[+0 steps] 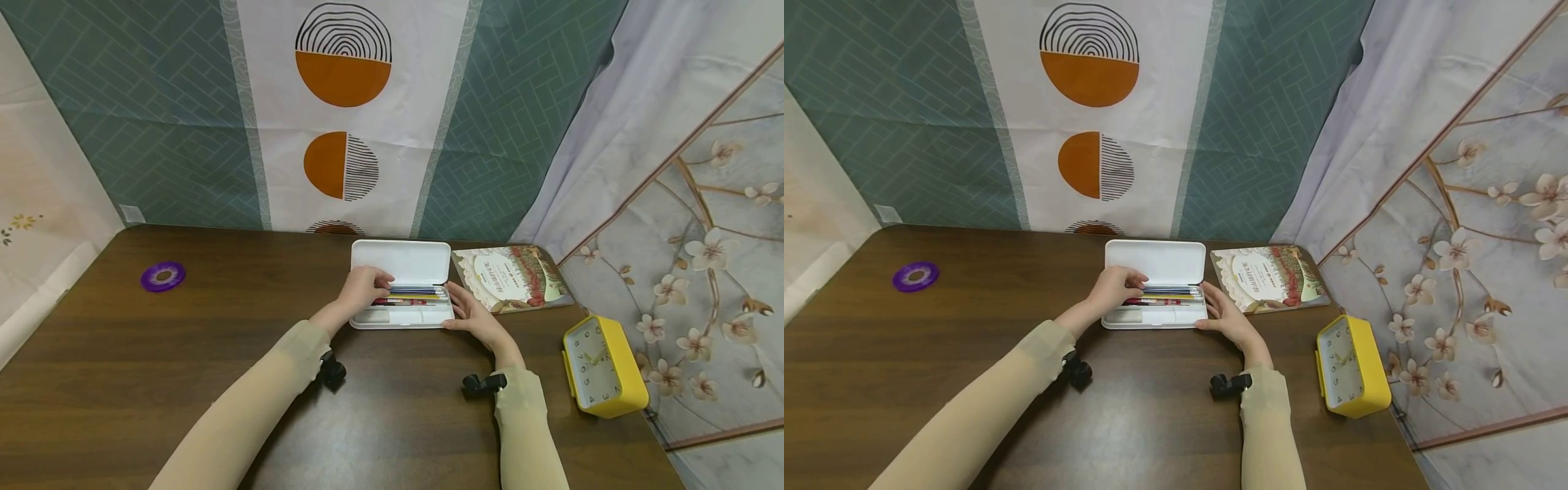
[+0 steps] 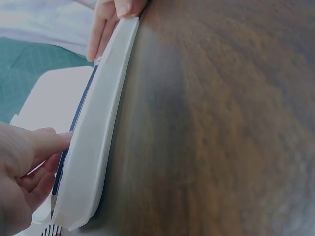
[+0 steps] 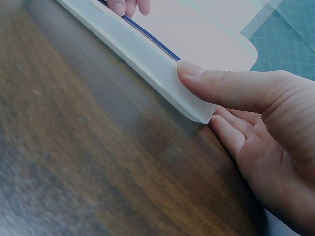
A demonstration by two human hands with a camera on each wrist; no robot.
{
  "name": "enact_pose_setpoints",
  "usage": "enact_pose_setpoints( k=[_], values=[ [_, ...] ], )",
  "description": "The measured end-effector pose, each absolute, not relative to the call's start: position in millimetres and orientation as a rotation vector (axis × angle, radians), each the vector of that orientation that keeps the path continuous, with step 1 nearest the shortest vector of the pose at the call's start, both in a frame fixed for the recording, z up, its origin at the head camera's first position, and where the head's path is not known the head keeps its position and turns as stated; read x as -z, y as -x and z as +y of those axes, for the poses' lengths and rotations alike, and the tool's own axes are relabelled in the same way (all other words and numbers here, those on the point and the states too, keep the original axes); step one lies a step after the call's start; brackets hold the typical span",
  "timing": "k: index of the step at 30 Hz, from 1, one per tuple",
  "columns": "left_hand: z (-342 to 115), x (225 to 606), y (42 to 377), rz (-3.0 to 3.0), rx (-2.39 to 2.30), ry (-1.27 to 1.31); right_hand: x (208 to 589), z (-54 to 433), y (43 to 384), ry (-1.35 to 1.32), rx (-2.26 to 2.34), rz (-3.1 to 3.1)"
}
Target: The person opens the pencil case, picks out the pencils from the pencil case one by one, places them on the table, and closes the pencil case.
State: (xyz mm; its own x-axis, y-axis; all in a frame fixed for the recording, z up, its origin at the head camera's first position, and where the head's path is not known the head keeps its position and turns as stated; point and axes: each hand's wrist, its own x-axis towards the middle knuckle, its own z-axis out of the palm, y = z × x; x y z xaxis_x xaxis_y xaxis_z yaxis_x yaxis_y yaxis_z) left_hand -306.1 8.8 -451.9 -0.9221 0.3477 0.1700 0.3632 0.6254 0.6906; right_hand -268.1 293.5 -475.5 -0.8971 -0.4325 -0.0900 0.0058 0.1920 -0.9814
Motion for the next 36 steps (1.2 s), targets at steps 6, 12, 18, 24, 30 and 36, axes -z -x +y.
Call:
enact_pose_setpoints(
  k=[6, 12, 18, 24, 30, 36],
  values=[
    [9, 453, 305, -2.805, 1.138, 0.66, 476, 293, 269, 0.396, 1.754, 2.127],
    [8, 453, 304, -2.791, 1.115, 0.696, 476, 292, 269, 0.396, 1.755, 2.122],
    [5, 446, 301, -2.785, 1.136, 0.742, 477, 293, 269, 0.413, 1.76, 2.12],
    [-5, 438, 296, -2.775, 1.151, 0.742, 476, 293, 269, 0.408, 1.736, 2.145],
    [-20, 427, 291, -2.735, 1.174, 0.717, 476, 292, 268, 0.401, 1.749, 2.134],
    [-44, 419, 286, -2.662, 1.223, 0.666, 476, 292, 268, 0.399, 1.759, 2.131]
  ],
)
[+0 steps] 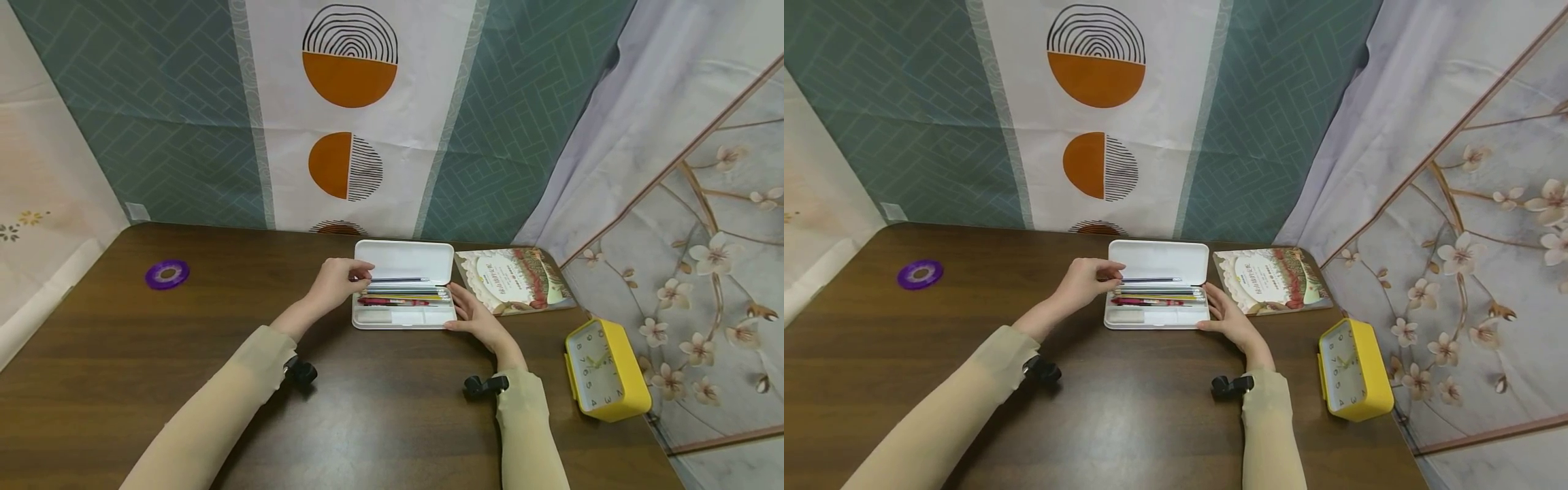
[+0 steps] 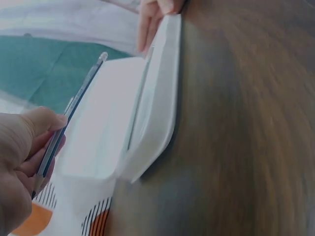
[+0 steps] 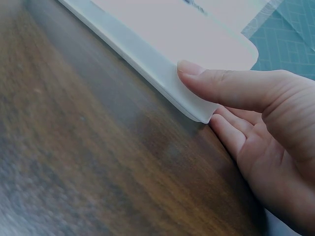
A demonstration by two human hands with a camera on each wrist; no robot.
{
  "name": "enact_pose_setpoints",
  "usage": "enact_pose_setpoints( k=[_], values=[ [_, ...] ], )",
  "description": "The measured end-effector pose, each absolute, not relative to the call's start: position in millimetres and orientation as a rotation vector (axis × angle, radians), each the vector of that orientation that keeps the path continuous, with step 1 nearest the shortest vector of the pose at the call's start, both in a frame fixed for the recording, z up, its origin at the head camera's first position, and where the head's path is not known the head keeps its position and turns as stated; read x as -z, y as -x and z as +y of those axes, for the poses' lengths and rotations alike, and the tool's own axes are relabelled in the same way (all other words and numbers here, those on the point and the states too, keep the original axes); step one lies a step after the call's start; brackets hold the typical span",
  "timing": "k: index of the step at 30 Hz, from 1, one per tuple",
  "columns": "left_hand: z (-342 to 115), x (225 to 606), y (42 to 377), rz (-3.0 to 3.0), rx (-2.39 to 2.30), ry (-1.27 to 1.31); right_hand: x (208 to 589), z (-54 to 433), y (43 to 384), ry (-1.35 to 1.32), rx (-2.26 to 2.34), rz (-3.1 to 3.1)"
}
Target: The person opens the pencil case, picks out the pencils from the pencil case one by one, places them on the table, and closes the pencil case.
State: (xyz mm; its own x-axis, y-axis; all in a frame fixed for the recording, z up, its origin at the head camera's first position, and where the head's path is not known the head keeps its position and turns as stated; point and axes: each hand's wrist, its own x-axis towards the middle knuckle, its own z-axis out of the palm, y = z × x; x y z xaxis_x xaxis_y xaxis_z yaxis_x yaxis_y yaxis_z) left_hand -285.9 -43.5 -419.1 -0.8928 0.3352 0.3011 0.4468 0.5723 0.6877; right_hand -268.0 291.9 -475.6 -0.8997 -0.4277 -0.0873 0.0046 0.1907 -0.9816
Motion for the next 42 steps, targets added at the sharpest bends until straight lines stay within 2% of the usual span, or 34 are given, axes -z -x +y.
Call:
enact_pose_setpoints(
  k=[24, 42],
  values=[
    [-160, 447, 284, -2.693, 1.237, 0.501, 479, 294, 271, 0.403, 1.756, 2.131],
    [-185, 457, 284, -2.806, 1.204, 0.491, 476, 292, 270, 0.409, 1.765, 2.129]
  ],
)
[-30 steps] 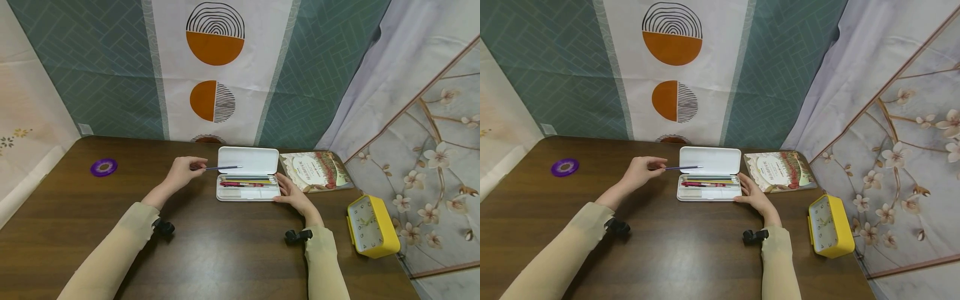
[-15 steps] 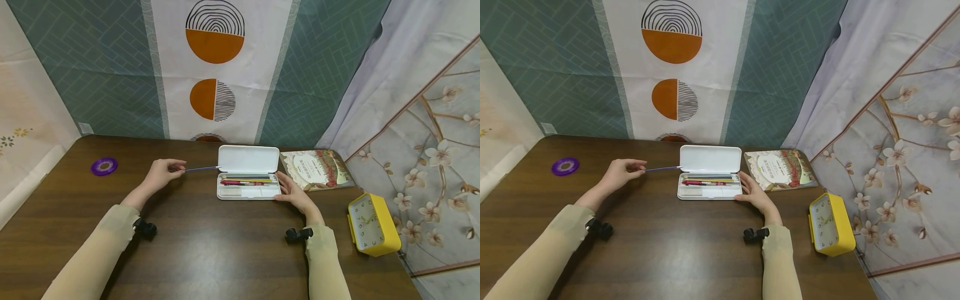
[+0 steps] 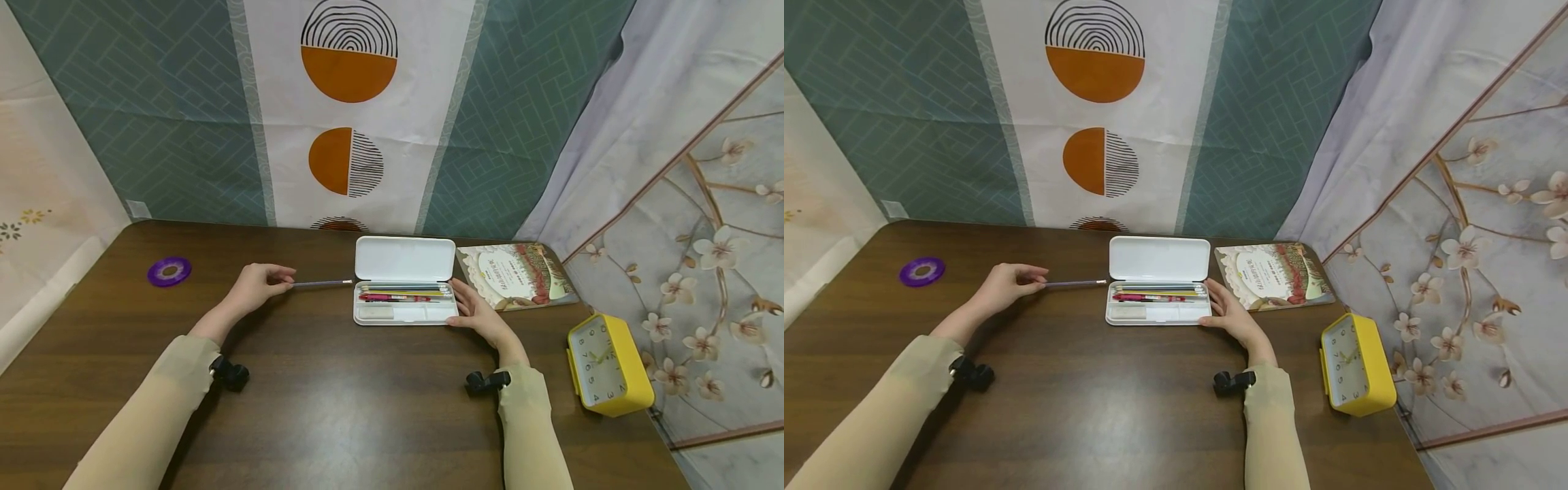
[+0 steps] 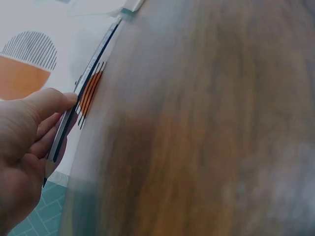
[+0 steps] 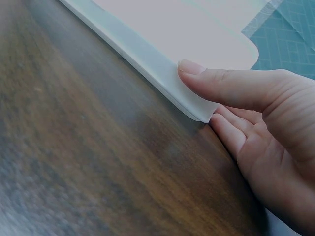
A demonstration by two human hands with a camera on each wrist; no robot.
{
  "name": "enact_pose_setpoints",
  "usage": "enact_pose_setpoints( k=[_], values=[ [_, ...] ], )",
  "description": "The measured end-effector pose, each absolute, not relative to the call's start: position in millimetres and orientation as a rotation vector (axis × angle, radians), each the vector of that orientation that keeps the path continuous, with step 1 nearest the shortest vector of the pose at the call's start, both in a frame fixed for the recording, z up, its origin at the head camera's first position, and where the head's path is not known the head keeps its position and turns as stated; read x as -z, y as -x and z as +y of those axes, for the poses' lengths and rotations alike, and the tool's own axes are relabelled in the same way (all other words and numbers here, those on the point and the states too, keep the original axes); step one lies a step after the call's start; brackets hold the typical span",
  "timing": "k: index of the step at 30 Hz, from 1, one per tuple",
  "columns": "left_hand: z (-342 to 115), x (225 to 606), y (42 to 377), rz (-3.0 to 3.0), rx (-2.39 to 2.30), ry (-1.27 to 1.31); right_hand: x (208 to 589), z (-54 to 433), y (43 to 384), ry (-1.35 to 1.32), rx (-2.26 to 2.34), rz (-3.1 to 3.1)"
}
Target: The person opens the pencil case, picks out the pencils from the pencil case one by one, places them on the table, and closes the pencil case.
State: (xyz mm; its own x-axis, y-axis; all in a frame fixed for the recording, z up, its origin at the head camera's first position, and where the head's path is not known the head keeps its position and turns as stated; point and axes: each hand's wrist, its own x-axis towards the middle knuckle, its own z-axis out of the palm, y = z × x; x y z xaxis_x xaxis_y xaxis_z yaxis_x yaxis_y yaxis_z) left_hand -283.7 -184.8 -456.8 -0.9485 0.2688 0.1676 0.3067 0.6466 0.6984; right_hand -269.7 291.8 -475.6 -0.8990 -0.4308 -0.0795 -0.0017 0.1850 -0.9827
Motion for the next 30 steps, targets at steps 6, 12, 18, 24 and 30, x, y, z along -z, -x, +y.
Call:
enact_pose_setpoints(
  k=[6, 12, 18, 24, 30],
  values=[
    [-187.6, 456.5, 283.7, -2.848, 1.205, 0.503, 475.7, 292.0, 269.7, 0.416, 1.763, 2.138],
    [-186.9, 456.6, 284.5, -2.878, 1.196, 0.517, 475.9, 292.1, 269.0, 0.41, 1.767, 2.137],
    [-185.2, 457.5, 284.4, -2.902, 1.186, 0.529, 475.8, 292.1, 269.3, 0.405, 1.765, 2.138],
    [-183.2, 457.3, 283.9, -2.906, 1.184, 0.508, 475.8, 292.1, 269.5, 0.404, 1.756, 2.14],
    [-182.0, 456.6, 283.8, -2.915, 1.169, 0.482, 476.3, 292.2, 269.7, 0.405, 1.758, 2.138]
  ],
)
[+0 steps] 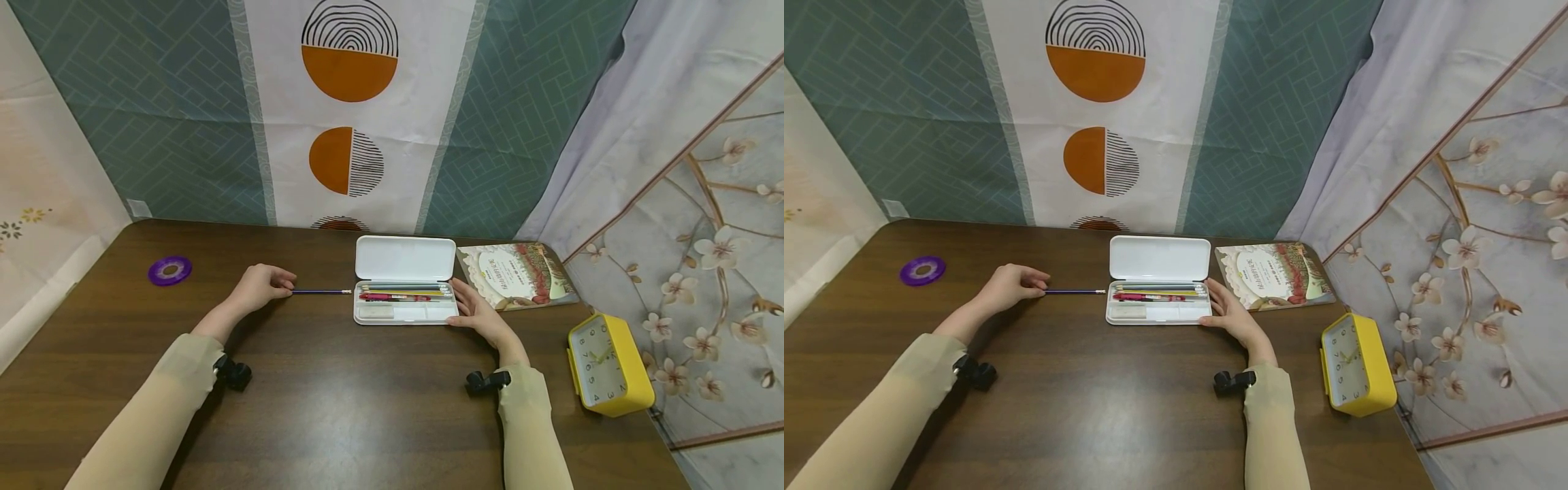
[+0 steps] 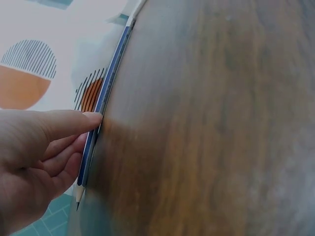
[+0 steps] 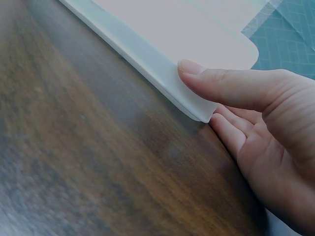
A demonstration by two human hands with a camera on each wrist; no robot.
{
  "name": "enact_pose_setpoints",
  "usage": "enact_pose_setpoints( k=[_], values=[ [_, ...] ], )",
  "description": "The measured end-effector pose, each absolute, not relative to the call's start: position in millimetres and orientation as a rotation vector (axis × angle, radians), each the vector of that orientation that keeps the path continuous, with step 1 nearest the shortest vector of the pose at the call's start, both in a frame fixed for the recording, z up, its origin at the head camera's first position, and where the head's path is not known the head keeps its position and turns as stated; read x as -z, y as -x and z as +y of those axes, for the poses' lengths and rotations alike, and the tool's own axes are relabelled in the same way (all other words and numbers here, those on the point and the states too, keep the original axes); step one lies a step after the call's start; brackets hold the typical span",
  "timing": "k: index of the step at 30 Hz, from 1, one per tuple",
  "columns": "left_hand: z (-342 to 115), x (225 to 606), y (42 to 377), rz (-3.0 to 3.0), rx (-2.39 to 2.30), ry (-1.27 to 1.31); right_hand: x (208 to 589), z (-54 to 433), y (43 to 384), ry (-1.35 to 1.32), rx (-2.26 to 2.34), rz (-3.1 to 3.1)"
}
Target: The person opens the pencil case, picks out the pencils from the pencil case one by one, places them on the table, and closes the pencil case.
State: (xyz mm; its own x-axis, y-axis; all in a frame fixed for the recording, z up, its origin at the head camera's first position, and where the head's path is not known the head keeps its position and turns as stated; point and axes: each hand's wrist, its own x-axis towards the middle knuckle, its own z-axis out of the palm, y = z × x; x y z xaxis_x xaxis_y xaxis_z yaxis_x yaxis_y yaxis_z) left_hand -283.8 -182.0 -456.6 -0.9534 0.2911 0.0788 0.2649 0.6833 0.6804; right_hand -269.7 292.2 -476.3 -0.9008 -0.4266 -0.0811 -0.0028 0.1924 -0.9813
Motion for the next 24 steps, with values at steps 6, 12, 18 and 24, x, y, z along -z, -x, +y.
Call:
enact_pose_setpoints(
  k=[6, 12, 18, 24],
  values=[
    [-181, 454, 284, 2.843, -1.132, -0.474, 476, 293, 270, 0.407, 1.763, 2.133],
    [-180, 452, 285, 2.832, -1.128, -0.486, 475, 293, 270, 0.408, 1.767, 2.128],
    [-172, 442, 282, 2.825, -1.182, -0.501, 476, 293, 270, 0.409, 1.768, 2.126],
    [-147, 425, 280, 2.843, -1.224, -0.57, 476, 293, 269, 0.405, 1.752, 2.14]
  ],
)
